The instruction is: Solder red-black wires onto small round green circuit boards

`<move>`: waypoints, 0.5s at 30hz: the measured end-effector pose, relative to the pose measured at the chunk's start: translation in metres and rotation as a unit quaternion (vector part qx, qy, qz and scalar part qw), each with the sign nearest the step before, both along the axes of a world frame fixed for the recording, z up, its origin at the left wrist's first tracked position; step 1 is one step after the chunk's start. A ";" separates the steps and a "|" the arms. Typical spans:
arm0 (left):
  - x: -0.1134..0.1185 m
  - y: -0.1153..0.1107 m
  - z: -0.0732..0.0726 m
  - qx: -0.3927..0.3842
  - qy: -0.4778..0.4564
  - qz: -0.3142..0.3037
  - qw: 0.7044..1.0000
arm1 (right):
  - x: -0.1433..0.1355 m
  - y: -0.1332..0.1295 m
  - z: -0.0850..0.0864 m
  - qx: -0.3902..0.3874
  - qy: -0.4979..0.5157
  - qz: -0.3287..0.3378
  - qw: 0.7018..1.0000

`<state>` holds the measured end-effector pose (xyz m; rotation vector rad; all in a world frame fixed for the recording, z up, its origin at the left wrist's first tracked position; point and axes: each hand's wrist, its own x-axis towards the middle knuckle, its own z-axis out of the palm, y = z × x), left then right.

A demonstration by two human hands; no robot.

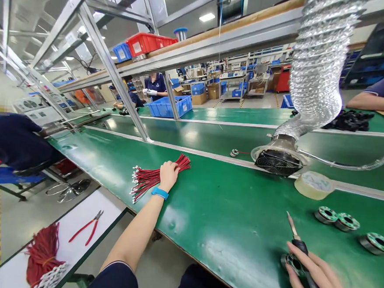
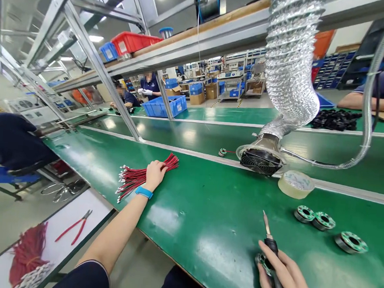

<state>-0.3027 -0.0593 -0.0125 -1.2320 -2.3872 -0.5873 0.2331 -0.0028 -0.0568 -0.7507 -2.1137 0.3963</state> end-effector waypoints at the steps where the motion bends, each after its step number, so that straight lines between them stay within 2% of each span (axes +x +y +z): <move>1: -0.005 0.000 -0.001 0.008 -0.012 -0.001 1.000 | -0.002 -0.004 0.003 -0.001 -0.010 -0.007 1.000; 8: -0.019 0.006 -0.003 0.086 -0.059 -0.005 0.995 | -0.016 -0.025 0.018 0.034 -0.044 -0.088 0.995; 11: -0.015 0.004 0.005 0.107 -0.046 -0.013 0.993 | -0.019 -0.026 0.016 0.042 -0.036 -0.092 0.994; 15: -0.004 0.003 0.025 0.120 -0.009 -0.016 0.993 | -0.020 -0.025 0.009 0.017 -0.015 -0.087 0.996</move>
